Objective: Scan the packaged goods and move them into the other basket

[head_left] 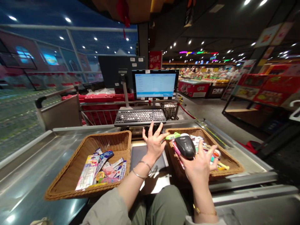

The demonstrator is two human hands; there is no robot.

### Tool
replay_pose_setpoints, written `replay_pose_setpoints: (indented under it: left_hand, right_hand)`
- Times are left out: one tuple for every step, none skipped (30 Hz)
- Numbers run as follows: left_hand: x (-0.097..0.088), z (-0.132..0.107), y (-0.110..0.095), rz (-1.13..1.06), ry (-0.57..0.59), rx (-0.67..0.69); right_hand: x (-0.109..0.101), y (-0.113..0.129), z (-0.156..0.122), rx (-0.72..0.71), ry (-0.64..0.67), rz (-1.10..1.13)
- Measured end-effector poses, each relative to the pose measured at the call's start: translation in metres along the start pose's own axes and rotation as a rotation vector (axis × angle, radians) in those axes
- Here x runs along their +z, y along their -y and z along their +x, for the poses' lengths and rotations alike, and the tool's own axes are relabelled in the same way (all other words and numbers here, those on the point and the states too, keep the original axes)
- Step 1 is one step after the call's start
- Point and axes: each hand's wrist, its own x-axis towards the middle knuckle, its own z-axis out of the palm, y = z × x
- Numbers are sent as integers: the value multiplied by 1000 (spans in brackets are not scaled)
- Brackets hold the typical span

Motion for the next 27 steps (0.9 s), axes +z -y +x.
replay_pose_setpoints:
  left_hand:
    - [5, 0, -4, -10, 6, 8]
    - [9, 0, -8, -20, 13, 16]
    - [14, 0, -12, -29, 21, 24]
    - [18, 0, -15, -37, 29, 32]
    - [22, 0, -19, -45, 38, 41]
    - [25, -1, -22, -52, 48, 51]
    - [29, -2, -26, -59, 59, 60]
    - [33, -2, -29, -67, 70, 69]
    - [36, -3, -33, -75, 83, 76]
    - [40, -5, -36, -85, 96, 83]
    - [43, -6, -39, -96, 110, 90]
    - [45, -8, -41, -108, 122, 97]
    - [47, -9, -44, -119, 134, 107]
    - [49, -10, -45, -127, 145, 118]
    - [49, -11, -47, -133, 153, 130]
    - [48, -11, -47, -136, 160, 140]
    - [47, -10, -47, -138, 168, 147]
    - [44, -9, -47, -139, 180, 154]
    - [41, -6, -46, -141, 199, 163]
    - [37, -4, -44, -143, 225, 174]
    - [33, -1, -42, -146, 264, 194]
    - [30, 2, -40, -147, 316, 223]
    - [27, 5, -38, -148, 375, 265]
    - [25, 7, -36, -151, 441, 313]
    - [24, 9, -34, -155, 512, 364]
    - [24, 9, -32, -162, 585, 411]
    - [26, 10, -30, -169, 656, 448]
  right_hand:
    - [-2, -5, 1, 29, -10, 2]
    - [-3, -12, 3, 60, -20, 4]
    - [-4, -19, 4, 91, -26, 6]
    - [-5, -26, 5, 112, -27, 6]
    - [-6, -33, 5, 140, -37, 4]
    - [-7, -40, 6, 168, -40, 1]
    - [-8, -46, 6, 188, -40, -8]
    - [-9, -52, 6, 203, -39, -17]
    - [-11, -58, 5, 209, -36, -28]
    - [-12, -63, 5, 211, -35, -40]
    - [-13, -69, 4, 209, -40, -51]
    - [-13, -73, 4, 208, -49, -61]
    - [-13, -78, 3, 208, -61, -70]
    - [-13, -81, 3, 210, -74, -78]
    - [-13, -84, 3, 216, -82, -83]
    - [-13, -85, 3, 226, -83, -83]
    - [-14, -85, 3, 242, -78, -78]
    - [-15, -84, 4, 262, -65, -68]
    - [-16, -81, 5, 286, -51, -50]
    - [-18, -78, 6, 306, -35, -28]
    - [-19, -74, 7, 320, -19, -8]
    - [-21, -71, 8, 330, 1, 10]
    - [-23, -67, 9, 341, 12, 24]
    - [-24, -64, 10, 349, 25, 34]
    - [-24, -62, 10, 356, 34, 40]
    - [-24, -60, 10, 361, 41, 44]
    - [-24, -59, 10, 364, 48, 47]
